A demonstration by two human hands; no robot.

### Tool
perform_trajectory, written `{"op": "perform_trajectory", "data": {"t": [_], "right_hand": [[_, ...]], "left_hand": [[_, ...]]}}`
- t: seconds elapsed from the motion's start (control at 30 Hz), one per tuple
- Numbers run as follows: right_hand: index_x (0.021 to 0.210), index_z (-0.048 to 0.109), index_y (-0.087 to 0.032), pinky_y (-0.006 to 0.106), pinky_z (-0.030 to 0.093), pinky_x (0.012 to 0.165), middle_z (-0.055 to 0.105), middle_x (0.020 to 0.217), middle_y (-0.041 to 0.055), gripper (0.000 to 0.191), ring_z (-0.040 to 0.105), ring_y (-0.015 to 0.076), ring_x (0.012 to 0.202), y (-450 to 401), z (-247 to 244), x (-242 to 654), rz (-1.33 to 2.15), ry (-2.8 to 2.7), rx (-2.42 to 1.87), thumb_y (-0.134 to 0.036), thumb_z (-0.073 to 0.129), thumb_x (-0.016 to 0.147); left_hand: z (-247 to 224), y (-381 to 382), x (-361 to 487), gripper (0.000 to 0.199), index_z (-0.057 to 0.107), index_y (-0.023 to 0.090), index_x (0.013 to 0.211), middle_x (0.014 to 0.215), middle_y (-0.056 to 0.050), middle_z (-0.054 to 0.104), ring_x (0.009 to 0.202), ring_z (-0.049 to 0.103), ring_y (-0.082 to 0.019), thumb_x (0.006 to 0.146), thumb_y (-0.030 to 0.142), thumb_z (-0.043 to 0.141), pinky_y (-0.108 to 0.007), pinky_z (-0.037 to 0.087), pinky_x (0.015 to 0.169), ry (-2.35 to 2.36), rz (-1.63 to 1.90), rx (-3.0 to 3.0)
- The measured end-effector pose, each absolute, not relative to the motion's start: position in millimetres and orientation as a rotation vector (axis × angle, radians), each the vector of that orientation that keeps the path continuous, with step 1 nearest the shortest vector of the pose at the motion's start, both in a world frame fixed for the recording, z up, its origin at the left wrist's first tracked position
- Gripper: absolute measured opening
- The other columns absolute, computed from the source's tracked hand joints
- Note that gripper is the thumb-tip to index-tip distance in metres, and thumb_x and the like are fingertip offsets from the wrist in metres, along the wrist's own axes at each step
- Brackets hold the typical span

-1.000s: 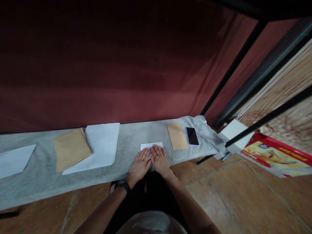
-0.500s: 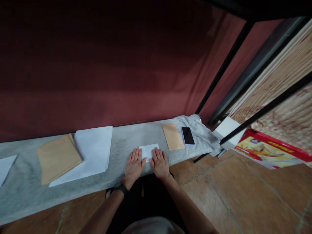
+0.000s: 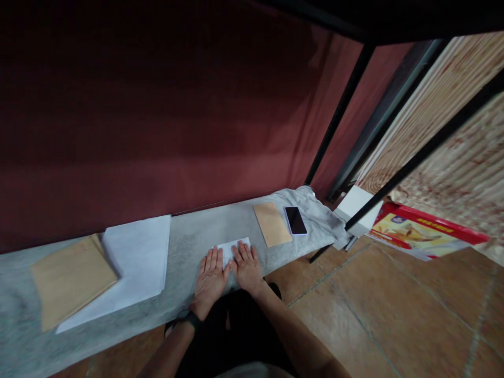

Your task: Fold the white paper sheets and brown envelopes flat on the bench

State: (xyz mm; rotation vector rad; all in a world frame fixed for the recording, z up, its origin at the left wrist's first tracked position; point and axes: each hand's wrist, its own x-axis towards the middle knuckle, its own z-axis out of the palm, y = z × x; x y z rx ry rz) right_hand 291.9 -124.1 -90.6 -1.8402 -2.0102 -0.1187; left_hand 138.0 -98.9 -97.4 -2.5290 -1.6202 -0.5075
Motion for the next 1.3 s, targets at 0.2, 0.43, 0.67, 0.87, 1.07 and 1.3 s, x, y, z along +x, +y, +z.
{"op": "perform_trajectory", "data": {"t": [0.2,0.43,0.67,0.87,1.07,1.3], "right_hand": [[0.152,0.044,-0.016,0.048,0.027,0.120,0.042,0.157,0.0157,0.054,0.044,0.0290,0.143,-125,-90,305,-0.116,-1.980,-1.947,-0.041,0.042,0.105],[0.153,0.042,-0.014,0.050,0.027,0.119,0.041,0.157,0.0186,0.055,0.043,0.0308,0.143,-125,-99,306,-0.157,-2.006,-1.908,-0.039,0.042,0.105],[0.153,0.041,-0.012,0.052,0.028,0.117,0.037,0.158,0.0204,0.054,0.040,0.0323,0.144,-126,-102,309,-0.214,-1.994,-1.863,-0.037,0.039,0.106],[0.153,0.042,-0.016,0.051,0.023,0.121,0.041,0.158,0.0139,0.050,0.039,0.0271,0.146,-145,-102,309,-0.144,-2.171,-1.689,-0.033,0.034,0.107],[0.154,0.040,-0.014,0.048,0.027,0.119,0.042,0.157,0.0166,0.053,0.039,0.0273,0.145,-166,-109,314,-0.187,-2.189,-1.638,-0.038,0.036,0.107],[0.154,0.040,-0.014,0.050,0.029,0.116,0.038,0.159,0.0186,0.053,0.037,0.0305,0.146,-168,-110,324,-0.239,-2.142,-1.697,-0.038,0.035,0.108]], "left_hand": [[-90,-113,130,0.060,0.042,0.014,0.152,0.157,-0.015,0.044,0.148,0.037,-0.028,0.101,0.043,0.032,-0.050,0.032,0.121,-1.482,-0.454,-2.634],[-84,-127,107,0.058,0.041,0.029,0.153,0.162,-0.009,0.037,0.150,0.035,-0.026,0.100,0.049,0.045,-0.048,0.030,0.123,-1.183,-0.385,-2.867],[-79,-132,105,0.059,0.039,0.032,0.154,0.166,-0.007,0.029,0.153,0.025,-0.026,0.098,0.046,0.052,-0.047,0.023,0.125,-1.206,-0.385,-2.919],[-74,-136,107,0.058,0.042,0.030,0.152,0.168,-0.007,0.024,0.155,0.021,-0.025,0.097,0.043,0.054,-0.046,0.018,0.126,-1.254,-0.329,-2.957],[-71,-139,108,0.061,0.036,0.031,0.154,0.169,-0.009,0.020,0.155,0.019,-0.026,0.097,0.044,0.054,-0.046,0.017,0.126,-1.228,-0.342,-2.945],[-70,-139,109,0.064,0.036,0.029,0.155,0.168,-0.013,0.021,0.155,0.019,-0.029,0.096,0.043,0.057,-0.047,0.020,0.124,-1.229,-0.305,-2.952]]}}
